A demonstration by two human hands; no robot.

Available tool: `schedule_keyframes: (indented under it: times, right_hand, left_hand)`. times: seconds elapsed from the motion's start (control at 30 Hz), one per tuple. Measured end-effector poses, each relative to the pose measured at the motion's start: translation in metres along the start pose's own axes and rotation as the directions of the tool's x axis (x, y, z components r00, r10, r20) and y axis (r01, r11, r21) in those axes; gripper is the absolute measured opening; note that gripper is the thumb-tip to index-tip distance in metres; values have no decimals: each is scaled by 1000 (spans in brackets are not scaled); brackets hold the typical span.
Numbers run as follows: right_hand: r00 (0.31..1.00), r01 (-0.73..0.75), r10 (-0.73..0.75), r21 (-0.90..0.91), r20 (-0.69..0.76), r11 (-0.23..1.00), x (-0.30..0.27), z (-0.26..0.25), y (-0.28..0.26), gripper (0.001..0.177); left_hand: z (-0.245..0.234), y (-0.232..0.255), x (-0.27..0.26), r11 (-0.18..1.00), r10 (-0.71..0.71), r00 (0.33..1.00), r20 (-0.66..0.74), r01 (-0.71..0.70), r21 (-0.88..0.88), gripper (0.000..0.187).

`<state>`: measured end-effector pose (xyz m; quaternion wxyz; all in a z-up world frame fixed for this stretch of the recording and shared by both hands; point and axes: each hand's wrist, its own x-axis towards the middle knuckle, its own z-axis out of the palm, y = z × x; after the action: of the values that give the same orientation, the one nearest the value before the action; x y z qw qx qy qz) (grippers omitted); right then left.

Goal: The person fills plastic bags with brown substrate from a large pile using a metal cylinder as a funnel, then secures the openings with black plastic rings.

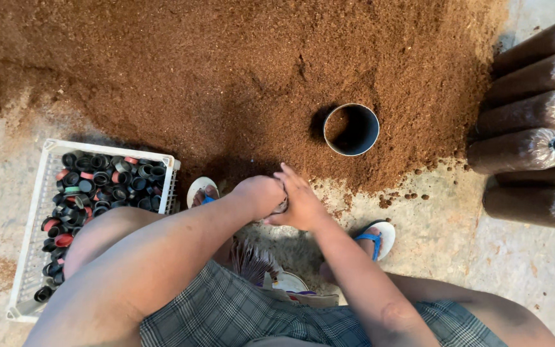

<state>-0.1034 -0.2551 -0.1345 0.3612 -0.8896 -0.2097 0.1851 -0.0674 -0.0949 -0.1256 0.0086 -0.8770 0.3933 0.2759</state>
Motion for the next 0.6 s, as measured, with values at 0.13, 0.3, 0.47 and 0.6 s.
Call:
schedule_keyframes:
  times: [0.13,0.3,0.47,0.6]
  right_hand:
    - [966,90,-115,-117,-231,989,2,44,27,97]
    - [945,47,-92,-148,-314,988,2,50,23,94]
    - [961,61,-93,-127,-262,990,4,52,33,94]
    - [982,92,-101,-64,-160,994,8,47,37,98]
  left_hand:
    - [14,0,1,998,-10,1000,-16,9,-61,21]
    - [25,0,3,983,-36,998,-55,25,-181,27]
    - [-6,11,-10,983,-60,998,15,61,-175,28]
    - [-1,15,-6,960,-121,992,39,127,-249,41]
